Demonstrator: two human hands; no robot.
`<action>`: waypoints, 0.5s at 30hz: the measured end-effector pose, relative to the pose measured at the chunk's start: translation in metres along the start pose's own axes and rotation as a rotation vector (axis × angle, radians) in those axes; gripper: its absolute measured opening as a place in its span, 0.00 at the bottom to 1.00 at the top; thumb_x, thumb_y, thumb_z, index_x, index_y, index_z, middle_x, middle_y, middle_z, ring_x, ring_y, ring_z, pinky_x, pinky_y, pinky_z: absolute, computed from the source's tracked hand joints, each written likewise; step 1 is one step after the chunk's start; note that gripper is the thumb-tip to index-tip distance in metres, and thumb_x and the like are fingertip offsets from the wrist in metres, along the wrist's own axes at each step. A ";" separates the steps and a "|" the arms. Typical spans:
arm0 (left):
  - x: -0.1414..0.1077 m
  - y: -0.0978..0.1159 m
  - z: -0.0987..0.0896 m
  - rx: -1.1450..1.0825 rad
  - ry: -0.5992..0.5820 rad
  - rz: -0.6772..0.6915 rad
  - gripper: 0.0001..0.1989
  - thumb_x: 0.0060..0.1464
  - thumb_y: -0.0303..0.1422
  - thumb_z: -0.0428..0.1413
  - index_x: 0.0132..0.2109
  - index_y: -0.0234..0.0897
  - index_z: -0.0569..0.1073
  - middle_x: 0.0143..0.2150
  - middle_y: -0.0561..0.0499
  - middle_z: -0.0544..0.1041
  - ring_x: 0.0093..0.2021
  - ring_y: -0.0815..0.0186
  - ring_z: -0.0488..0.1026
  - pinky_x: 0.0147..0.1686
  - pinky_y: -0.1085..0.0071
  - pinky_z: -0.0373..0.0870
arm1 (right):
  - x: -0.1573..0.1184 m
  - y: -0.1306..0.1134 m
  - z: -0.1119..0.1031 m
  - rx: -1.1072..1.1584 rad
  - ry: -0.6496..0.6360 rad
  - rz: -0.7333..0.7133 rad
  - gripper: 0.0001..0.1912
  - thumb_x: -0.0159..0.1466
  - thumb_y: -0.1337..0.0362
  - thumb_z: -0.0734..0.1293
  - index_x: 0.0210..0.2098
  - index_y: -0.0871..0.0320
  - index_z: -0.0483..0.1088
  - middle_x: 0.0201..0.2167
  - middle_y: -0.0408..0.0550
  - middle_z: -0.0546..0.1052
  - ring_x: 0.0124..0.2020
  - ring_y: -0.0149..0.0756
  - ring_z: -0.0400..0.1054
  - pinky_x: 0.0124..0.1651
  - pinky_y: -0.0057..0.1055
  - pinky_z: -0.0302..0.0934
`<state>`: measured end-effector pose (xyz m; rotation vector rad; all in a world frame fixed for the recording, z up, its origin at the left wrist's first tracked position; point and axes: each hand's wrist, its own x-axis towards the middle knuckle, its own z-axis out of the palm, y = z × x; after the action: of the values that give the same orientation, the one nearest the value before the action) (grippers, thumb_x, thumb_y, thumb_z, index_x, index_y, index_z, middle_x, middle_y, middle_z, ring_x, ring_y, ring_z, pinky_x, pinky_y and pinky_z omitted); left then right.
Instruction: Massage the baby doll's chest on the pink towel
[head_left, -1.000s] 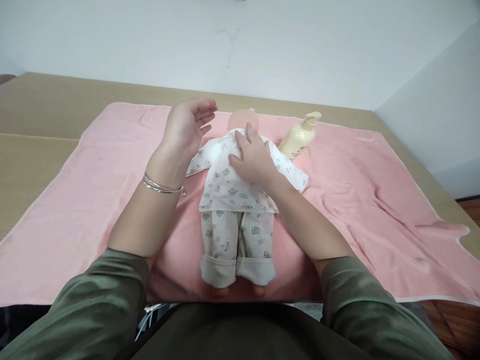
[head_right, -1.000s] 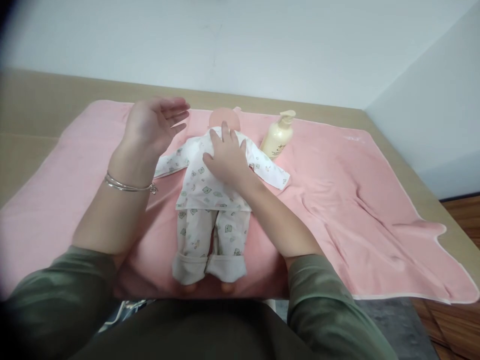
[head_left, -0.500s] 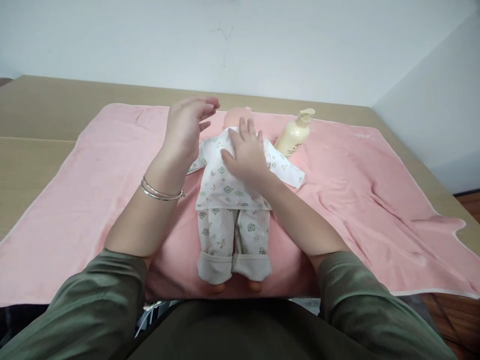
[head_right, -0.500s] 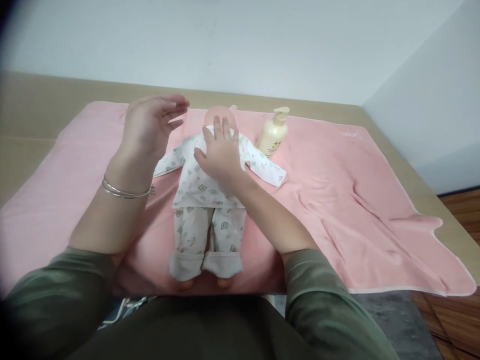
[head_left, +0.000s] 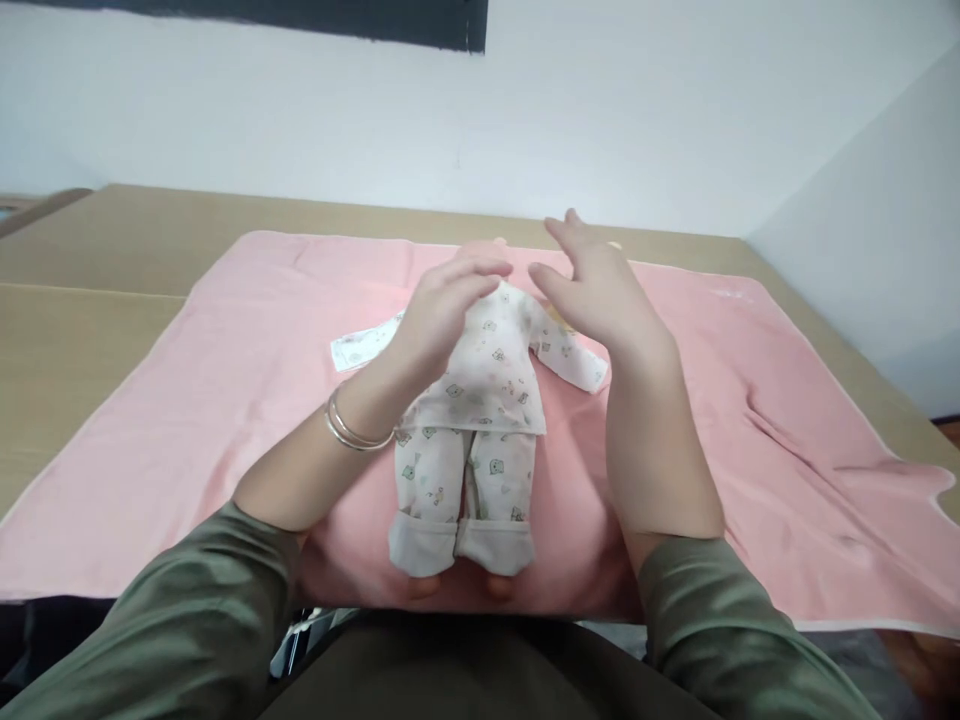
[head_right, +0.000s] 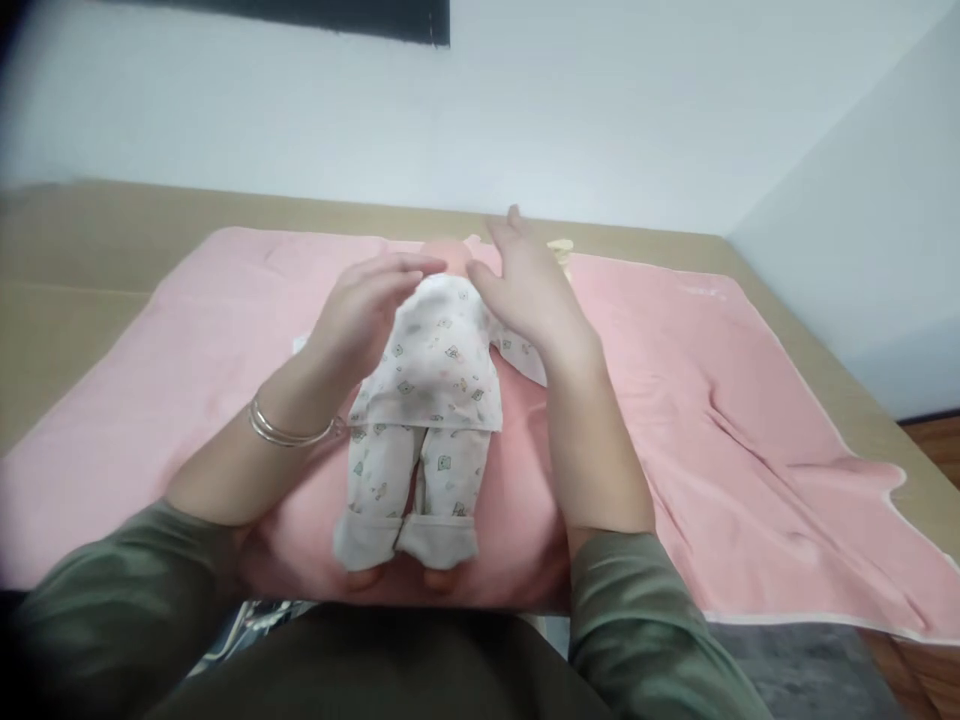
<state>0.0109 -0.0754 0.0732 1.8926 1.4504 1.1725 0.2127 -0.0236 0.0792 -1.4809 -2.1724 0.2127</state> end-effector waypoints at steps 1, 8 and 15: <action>-0.002 0.006 0.005 0.015 -0.029 0.027 0.21 0.72 0.36 0.43 0.58 0.45 0.78 0.58 0.50 0.82 0.61 0.58 0.78 0.58 0.56 0.80 | 0.000 0.010 -0.005 -0.004 0.010 0.006 0.37 0.76 0.49 0.56 0.79 0.57 0.49 0.80 0.56 0.46 0.81 0.64 0.39 0.76 0.72 0.44; 0.033 0.049 0.042 -0.121 -0.097 0.080 0.26 0.78 0.35 0.31 0.69 0.43 0.67 0.72 0.51 0.71 0.75 0.63 0.65 0.67 0.62 0.74 | 0.017 0.059 -0.012 -0.148 0.186 -0.007 0.42 0.77 0.44 0.51 0.81 0.58 0.34 0.81 0.60 0.32 0.82 0.66 0.27 0.76 0.75 0.29; 0.125 0.020 0.097 -0.123 -0.045 0.060 0.35 0.75 0.50 0.28 0.62 0.36 0.72 0.63 0.41 0.76 0.69 0.55 0.72 0.60 0.54 0.77 | 0.038 0.081 0.016 -0.196 0.208 0.140 0.47 0.74 0.37 0.50 0.79 0.65 0.42 0.79 0.72 0.42 0.81 0.70 0.33 0.72 0.80 0.37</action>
<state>0.1128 0.0470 0.0808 1.8770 1.2766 1.2101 0.2613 0.0451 0.0447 -1.6839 -1.9708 -0.1073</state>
